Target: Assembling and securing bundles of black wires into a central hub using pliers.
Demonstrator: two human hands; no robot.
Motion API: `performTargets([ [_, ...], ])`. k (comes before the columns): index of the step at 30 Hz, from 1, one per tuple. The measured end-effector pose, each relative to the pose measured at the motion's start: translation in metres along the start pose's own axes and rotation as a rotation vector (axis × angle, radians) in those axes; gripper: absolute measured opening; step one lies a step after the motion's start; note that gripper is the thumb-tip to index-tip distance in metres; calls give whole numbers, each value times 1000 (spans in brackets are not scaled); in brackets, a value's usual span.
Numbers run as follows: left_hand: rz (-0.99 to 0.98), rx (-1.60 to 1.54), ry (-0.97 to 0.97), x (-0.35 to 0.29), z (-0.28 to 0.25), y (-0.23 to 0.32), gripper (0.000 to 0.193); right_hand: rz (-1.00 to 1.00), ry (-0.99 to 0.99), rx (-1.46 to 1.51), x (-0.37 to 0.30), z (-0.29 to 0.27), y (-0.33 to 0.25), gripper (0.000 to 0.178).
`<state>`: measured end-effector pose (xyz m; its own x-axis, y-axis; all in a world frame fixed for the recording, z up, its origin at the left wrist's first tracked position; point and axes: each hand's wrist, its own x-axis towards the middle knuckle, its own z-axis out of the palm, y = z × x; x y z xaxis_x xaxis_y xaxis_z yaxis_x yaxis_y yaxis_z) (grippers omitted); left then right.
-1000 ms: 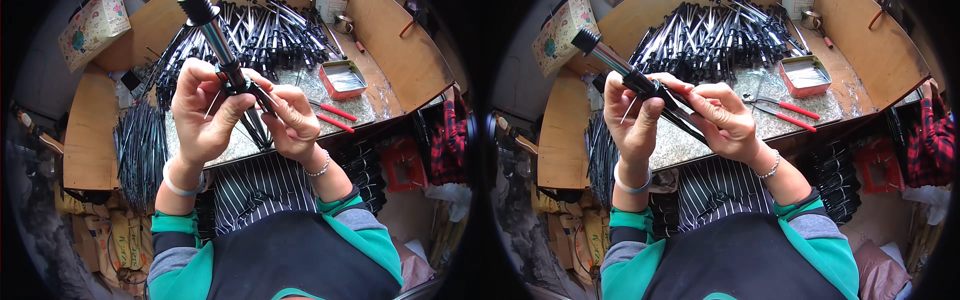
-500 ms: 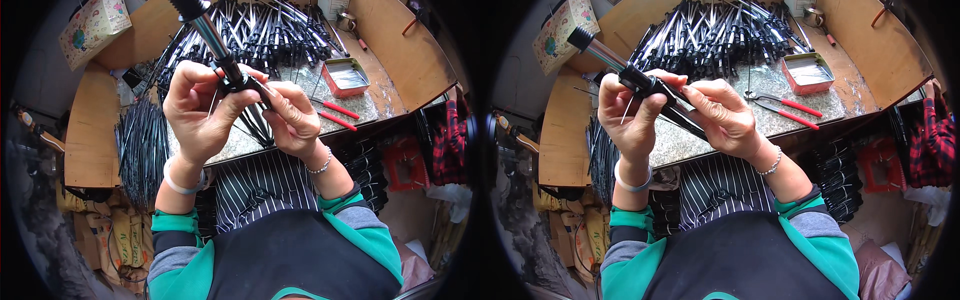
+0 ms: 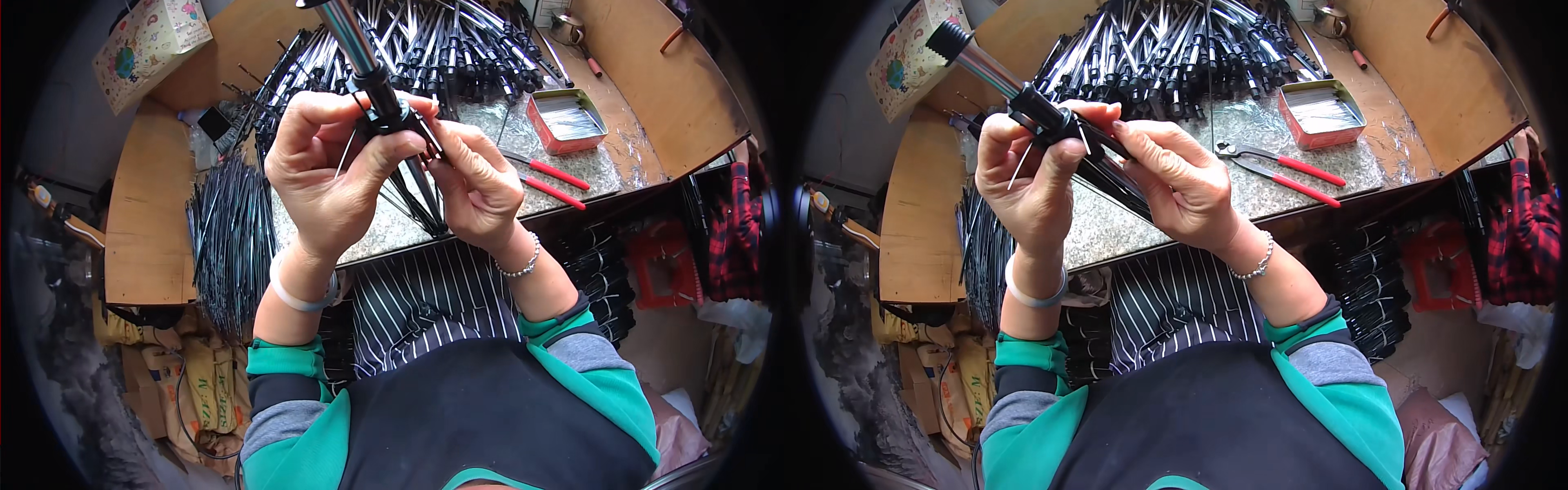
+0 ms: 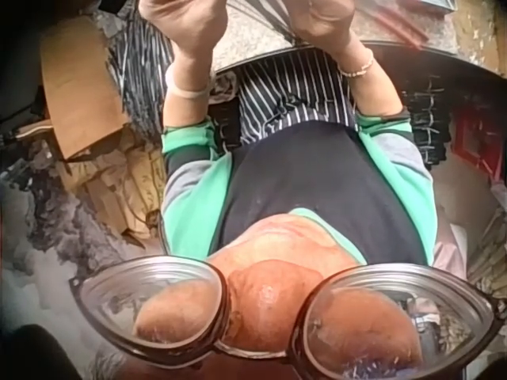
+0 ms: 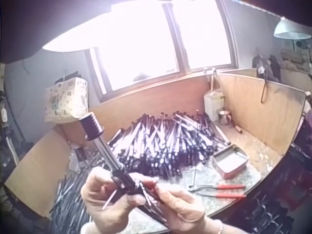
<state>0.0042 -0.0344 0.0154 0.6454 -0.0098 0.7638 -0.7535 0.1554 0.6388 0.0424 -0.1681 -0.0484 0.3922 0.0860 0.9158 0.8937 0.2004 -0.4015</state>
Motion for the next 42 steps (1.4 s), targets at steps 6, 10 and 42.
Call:
performTargets([
  [6,66,102,54,-1,2,-2,31,-91,33,-160,2,4,-3,37],
  [10,80,131,77,-1,3,-3,32,-78,23,-139,6,4,-1,38],
  [42,320,389,18,9,-6,24,78,445,-107,624,5,-17,2,46],
])
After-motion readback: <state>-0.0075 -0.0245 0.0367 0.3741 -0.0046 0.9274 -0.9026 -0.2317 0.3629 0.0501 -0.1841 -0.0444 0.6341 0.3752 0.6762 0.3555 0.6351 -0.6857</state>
